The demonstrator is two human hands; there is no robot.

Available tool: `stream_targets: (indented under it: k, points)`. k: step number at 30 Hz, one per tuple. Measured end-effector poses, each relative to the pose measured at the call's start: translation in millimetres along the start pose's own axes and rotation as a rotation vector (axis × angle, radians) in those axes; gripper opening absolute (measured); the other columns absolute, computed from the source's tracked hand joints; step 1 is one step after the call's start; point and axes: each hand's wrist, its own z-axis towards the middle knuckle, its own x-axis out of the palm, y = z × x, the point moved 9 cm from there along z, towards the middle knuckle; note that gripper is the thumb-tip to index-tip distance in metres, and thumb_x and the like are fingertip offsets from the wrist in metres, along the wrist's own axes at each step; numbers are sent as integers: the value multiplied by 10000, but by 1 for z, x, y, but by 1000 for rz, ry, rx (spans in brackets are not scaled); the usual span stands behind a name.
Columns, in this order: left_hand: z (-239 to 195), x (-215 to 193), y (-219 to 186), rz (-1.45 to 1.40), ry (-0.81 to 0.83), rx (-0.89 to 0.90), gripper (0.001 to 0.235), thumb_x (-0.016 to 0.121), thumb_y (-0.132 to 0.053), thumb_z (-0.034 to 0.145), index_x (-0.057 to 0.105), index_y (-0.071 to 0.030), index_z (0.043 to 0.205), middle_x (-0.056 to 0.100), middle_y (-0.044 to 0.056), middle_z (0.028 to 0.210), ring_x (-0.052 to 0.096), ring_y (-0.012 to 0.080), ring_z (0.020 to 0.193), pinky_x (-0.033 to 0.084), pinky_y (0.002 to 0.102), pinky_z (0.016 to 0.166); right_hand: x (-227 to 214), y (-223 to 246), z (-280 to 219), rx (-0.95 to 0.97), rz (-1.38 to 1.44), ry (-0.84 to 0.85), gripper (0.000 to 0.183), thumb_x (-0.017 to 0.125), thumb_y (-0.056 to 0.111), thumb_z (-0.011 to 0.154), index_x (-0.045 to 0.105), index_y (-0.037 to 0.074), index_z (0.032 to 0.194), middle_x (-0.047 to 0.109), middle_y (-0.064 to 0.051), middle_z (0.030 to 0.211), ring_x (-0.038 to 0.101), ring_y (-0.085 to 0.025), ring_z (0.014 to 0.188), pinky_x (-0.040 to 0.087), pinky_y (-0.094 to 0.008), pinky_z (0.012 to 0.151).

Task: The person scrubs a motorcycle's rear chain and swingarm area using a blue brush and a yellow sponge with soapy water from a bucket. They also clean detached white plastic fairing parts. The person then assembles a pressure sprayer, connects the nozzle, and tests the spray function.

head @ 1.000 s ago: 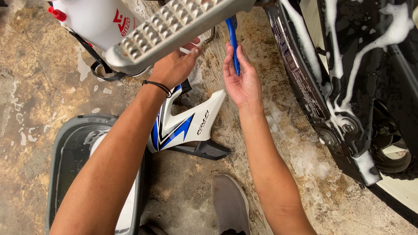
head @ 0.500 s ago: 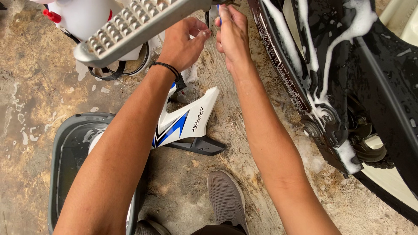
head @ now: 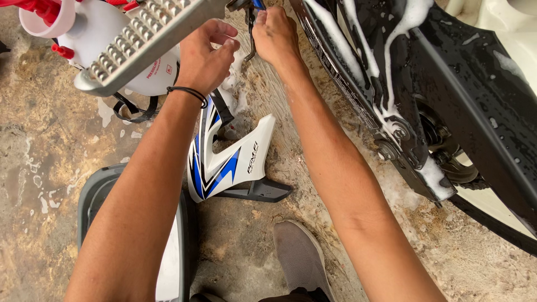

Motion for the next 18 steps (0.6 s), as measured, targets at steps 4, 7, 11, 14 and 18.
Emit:
stream_targets:
  k: [4,7,11,14,18]
  points:
    - [-20,-17,-19,-130,-84,137,273,520,-218,1055,691,-77,1214,738,50,1065,754,121,903,639,261,695,-1,15,-16,-129,141,-73,203,441,163,1030,580,35,1105,565,-27,784,578,-153,637,516,-347,562]
    - [-36,-30,-33,-199,-140,219,293,478,-272,1120,626,-59,1255,751,71,1081,753,107,927,643,247,724,-2,37,-7,-300,85,-163,157,534,112,984,612,2,1064,651,-86,913,692,-176,807,612,-360,703]
    - [-55,-52,-59,-248,-226,365,335,493,-251,1049,463,-35,1303,714,91,1027,754,82,888,640,230,670,3,27,9,-205,16,-96,193,567,168,973,651,33,1083,735,-134,1016,741,-217,963,593,-442,856]
    - [-59,-63,-83,-156,-196,416,231,534,-229,1082,610,-24,1157,732,69,946,760,76,862,636,233,666,4,23,2,-157,217,-86,319,568,164,926,534,19,1208,658,-163,1153,706,-265,985,592,-502,831]
    - [-68,-71,-115,-139,-203,528,183,598,-188,1115,683,-27,1132,709,25,912,683,49,805,542,211,622,5,27,-11,-127,196,-120,265,572,171,983,585,13,1195,723,-178,1089,762,-264,1013,633,-499,929]
